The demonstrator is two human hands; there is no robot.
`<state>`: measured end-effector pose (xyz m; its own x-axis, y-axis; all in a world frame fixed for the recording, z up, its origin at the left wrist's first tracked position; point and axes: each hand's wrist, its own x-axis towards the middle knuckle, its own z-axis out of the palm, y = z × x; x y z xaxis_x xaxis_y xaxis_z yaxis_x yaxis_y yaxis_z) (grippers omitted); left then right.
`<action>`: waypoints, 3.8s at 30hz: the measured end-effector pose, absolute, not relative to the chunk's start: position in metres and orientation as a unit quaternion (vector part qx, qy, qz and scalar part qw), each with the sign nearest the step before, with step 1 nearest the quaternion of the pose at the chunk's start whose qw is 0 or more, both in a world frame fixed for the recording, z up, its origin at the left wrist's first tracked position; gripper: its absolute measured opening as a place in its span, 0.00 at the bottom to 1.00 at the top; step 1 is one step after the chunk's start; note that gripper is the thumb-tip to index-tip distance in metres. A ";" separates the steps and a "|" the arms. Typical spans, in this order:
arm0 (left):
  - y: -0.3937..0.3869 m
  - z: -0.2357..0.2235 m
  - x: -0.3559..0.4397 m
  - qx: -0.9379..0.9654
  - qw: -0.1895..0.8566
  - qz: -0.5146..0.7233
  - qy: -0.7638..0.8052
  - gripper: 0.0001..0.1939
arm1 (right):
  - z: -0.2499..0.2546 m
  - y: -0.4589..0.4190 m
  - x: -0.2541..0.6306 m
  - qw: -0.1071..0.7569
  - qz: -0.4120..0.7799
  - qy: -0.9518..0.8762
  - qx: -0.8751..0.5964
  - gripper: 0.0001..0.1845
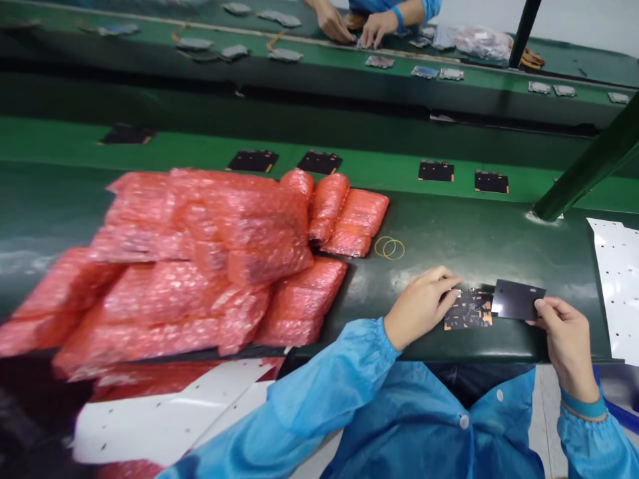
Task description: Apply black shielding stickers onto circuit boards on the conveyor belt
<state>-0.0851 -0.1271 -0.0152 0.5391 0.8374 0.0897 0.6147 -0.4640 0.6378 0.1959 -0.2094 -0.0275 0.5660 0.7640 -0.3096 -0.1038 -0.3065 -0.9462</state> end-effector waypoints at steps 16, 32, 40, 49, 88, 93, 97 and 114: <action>-0.208 -0.034 -0.123 0.854 0.208 0.239 0.412 0.17 | -0.008 -0.210 0.141 0.366 0.450 -0.366 -0.728 0.24; -0.208 -0.033 -0.118 0.867 0.168 0.272 0.383 0.09 | 0.002 -0.212 0.139 0.332 0.417 -0.390 -0.751 0.15; -0.207 -0.032 -0.117 0.868 0.164 0.275 0.380 0.09 | 0.004 -0.210 0.138 0.330 0.408 -0.414 -0.744 0.13; -0.207 -0.029 -0.117 0.867 0.161 0.278 0.381 0.08 | 0.010 -0.208 0.135 0.331 0.400 -0.418 -0.746 0.12; -0.207 -0.029 -0.122 0.919 0.147 0.170 0.325 0.24 | 0.028 -0.218 0.139 0.208 0.172 -0.647 -0.714 0.13; -0.208 -0.031 -0.122 0.916 0.154 0.172 0.329 0.26 | 0.032 -0.230 0.143 0.162 0.053 -0.713 -0.680 0.20; -0.210 -0.035 -0.123 0.912 0.151 0.188 0.331 0.26 | 0.005 -0.240 0.111 0.081 0.086 -0.839 -0.530 0.33; -0.185 -0.029 -0.087 0.899 0.150 0.195 0.361 0.35 | -0.040 -0.215 0.148 0.341 0.100 -0.693 -0.627 0.32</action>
